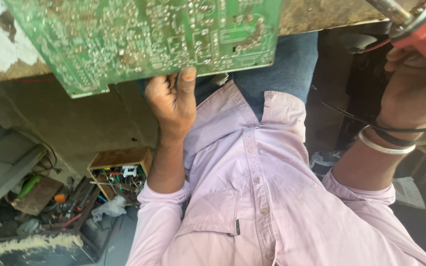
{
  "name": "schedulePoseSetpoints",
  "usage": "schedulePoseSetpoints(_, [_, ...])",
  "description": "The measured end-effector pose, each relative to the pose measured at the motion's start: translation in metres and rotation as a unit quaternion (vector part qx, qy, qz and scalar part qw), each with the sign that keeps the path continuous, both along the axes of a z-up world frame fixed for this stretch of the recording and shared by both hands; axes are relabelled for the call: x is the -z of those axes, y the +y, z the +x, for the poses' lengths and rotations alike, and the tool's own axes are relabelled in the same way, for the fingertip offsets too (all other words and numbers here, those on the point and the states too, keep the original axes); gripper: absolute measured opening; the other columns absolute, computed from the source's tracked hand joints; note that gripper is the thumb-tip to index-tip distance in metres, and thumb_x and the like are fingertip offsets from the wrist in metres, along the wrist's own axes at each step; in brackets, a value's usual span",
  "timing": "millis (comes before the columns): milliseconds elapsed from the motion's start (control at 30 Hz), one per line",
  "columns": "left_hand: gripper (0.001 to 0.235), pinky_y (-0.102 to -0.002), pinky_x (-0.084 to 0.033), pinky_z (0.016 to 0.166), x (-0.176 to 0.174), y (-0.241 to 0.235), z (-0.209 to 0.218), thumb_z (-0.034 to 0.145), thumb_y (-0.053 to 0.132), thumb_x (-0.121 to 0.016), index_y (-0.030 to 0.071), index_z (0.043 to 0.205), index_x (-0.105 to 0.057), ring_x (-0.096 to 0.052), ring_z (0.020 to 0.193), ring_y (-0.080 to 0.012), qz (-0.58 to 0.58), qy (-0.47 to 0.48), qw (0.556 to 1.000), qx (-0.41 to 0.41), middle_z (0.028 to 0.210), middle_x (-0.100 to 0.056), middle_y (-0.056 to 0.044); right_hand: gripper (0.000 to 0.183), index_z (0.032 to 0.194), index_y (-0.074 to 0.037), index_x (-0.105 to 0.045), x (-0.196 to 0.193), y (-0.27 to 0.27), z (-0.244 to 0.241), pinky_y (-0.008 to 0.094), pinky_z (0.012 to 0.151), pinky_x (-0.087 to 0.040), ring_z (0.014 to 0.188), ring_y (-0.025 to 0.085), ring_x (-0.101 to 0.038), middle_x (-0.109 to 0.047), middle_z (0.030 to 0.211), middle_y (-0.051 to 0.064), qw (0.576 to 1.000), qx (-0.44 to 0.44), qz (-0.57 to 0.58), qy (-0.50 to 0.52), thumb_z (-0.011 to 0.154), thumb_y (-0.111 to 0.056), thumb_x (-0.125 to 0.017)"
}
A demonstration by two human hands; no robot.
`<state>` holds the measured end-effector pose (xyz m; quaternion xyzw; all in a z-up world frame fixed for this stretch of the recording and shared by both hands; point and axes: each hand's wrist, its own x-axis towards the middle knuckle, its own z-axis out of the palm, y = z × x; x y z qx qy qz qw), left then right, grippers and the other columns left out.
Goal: The person uses a soldering iron and a blue-handled tool to work on a green circuit board. They repeatedly apply the soldering iron to various points on the board while holding the board with their other hand. The person occasionally repositions the board and continues soldering different areas.
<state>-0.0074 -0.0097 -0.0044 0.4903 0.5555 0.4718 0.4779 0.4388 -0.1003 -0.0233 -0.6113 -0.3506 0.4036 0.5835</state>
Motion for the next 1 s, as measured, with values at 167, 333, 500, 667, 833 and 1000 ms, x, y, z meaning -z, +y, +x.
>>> schedulePoseSetpoints(167, [0.045, -0.027, -0.031, 0.060, 0.000, 0.000, -0.001, 0.106, 0.039, -0.070, -0.004, 0.094, -0.059, -0.038, 0.067, -0.0060, -0.005, 0.026, 1.000, -0.015, 0.072, -0.045, 0.005, 0.039, 0.140, 0.006, -0.061, -0.015, 0.001, 0.033, 0.029, 0.073, -0.048, 0.090, 0.025, -0.064, -0.070, 0.114, 0.020, 0.995, 0.097, 0.010, -0.038, 0.119, -0.027, -0.058])
schedulePoseSetpoints(333, [0.058, -0.029, -0.025, 0.054, -0.001, 0.003, -0.002, 0.106, 0.051, -0.065, -0.001, 0.082, -0.053, -0.033, 0.062, -0.0082, 0.029, 0.129, 0.991, -0.020, 0.067, -0.038, 0.004, 0.032, 0.137, 0.004, -0.065, -0.054, 0.022, 0.029, 0.027, 0.074, -0.048, 0.090, 0.021, -0.064, -0.072, 0.115, 0.016, 0.976, 0.157, 0.011, -0.152, 0.119, -0.022, -0.059])
schedulePoseSetpoints(500, [0.061, -0.032, -0.029, 0.058, -0.002, 0.005, -0.002, 0.105, 0.055, -0.063, -0.002, 0.087, -0.057, -0.035, 0.064, -0.0083, 0.039, 0.122, 0.992, -0.020, 0.067, -0.040, 0.003, 0.025, 0.134, 0.002, -0.068, -0.090, 0.064, -0.026, 0.026, 0.076, -0.047, 0.091, 0.017, -0.063, -0.074, 0.116, 0.012, 0.957, 0.151, 0.014, -0.249, 0.118, -0.017, -0.061])
schedulePoseSetpoints(667, [0.058, -0.030, -0.029, 0.056, 0.002, 0.006, -0.003, 0.104, 0.052, -0.065, -0.003, 0.089, -0.058, -0.036, 0.064, -0.0077, 0.033, 0.096, 0.995, -0.015, 0.067, -0.041, 0.002, 0.019, 0.132, 0.006, -0.066, -0.120, 0.102, -0.059, 0.033, 0.085, -0.049, 0.096, 0.021, -0.061, -0.067, 0.117, 0.016, 0.899, 0.054, 0.103, -0.423, 0.118, -0.006, -0.062])
schedulePoseSetpoints(833, [0.054, -0.029, -0.032, 0.056, 0.002, 0.007, -0.004, 0.103, 0.049, -0.065, -0.002, 0.085, -0.057, -0.037, 0.063, -0.0073, 0.027, 0.114, 0.993, -0.016, 0.065, -0.043, 0.003, 0.011, 0.119, 0.007, -0.071, -0.131, 0.110, -0.058, 0.039, 0.088, -0.056, 0.097, 0.027, -0.064, -0.068, 0.105, 0.015, 0.810, 0.034, 0.107, -0.575, 0.113, -0.002, -0.071])
schedulePoseSetpoints(1000, [0.048, -0.027, -0.038, 0.056, 0.003, 0.011, 0.001, 0.103, 0.044, -0.064, -0.001, 0.088, -0.060, -0.046, 0.063, -0.0070, 0.022, 0.036, 0.999, -0.004, 0.070, -0.057, 0.000, 0.022, 0.122, 0.008, -0.068, -0.118, 0.098, -0.053, 0.032, 0.075, -0.057, 0.081, 0.025, -0.064, -0.064, 0.106, 0.018, 0.935, 0.100, 0.137, -0.310, 0.113, -0.012, -0.066])
